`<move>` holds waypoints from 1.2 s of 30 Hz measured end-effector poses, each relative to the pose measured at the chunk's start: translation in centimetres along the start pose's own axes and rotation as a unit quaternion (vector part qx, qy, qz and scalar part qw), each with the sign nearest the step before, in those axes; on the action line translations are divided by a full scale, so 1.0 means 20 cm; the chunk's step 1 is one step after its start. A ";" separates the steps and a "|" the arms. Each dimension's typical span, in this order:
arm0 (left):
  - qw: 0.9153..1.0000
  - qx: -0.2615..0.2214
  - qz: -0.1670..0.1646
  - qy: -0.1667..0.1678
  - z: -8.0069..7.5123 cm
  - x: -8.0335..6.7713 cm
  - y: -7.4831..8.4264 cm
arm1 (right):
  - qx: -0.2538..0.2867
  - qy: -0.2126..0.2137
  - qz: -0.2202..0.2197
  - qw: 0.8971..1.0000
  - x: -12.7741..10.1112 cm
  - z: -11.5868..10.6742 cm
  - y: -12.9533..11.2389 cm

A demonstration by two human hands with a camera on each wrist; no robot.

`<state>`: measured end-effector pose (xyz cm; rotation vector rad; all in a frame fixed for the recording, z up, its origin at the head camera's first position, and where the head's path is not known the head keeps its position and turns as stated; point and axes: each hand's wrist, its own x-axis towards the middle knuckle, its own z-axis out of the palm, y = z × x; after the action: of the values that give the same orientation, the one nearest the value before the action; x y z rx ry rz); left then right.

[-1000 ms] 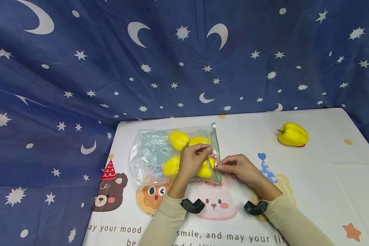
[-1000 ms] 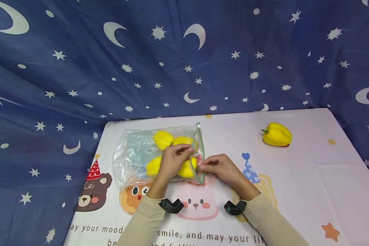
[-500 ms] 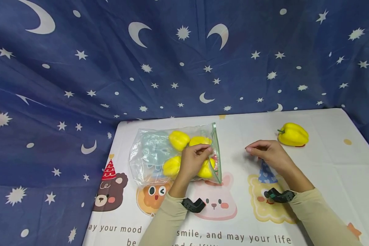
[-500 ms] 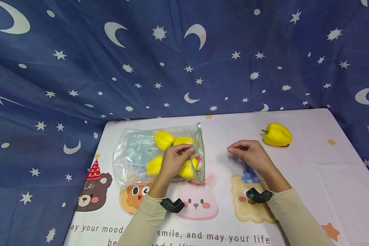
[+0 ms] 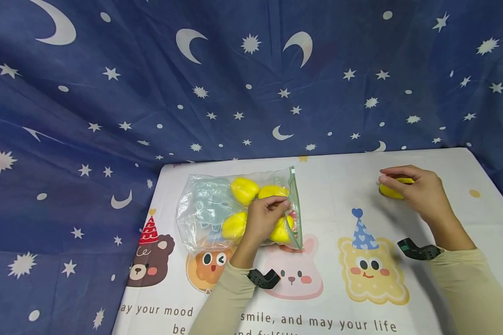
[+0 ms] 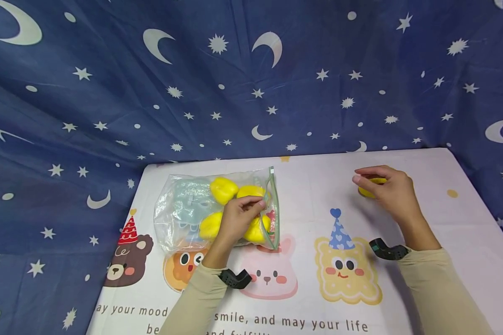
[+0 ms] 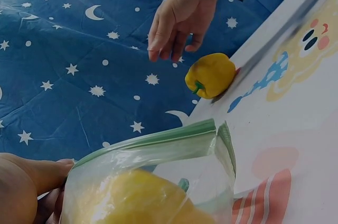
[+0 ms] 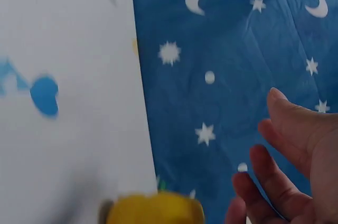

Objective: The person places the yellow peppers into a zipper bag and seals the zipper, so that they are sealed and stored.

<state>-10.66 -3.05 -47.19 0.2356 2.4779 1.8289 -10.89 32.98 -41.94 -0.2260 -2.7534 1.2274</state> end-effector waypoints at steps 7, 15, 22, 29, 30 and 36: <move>1.000 -0.001 -0.004 -0.004 0.00 0.01 -0.01 | -0.082 0.011 0.031 0.996 0.07 -0.10 0.08; 1.000 -0.005 -0.002 -0.006 -0.01 0.00 -0.01 | -0.109 -0.066 0.075 0.989 0.11 -0.13 0.21; 1.000 -0.009 -0.010 -0.007 0.00 0.00 -0.01 | -0.111 -0.089 0.068 0.988 0.12 -0.09 0.31; 1.000 -0.017 -0.017 -0.010 0.00 0.00 0.00 | -0.119 -0.079 0.061 0.988 0.12 -0.05 0.32; 1.000 -0.017 -0.018 -0.010 0.00 0.00 0.00 | -0.118 -0.079 0.062 0.988 0.11 -0.04 0.31; 1.000 -0.015 -0.021 -0.009 -0.01 0.00 0.00 | -0.123 -0.086 0.058 0.987 0.09 0.00 0.27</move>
<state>-10.63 -3.21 -47.19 0.1966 2.4229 1.8393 -12.23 36.91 -45.88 -0.3203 -3.0828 0.9681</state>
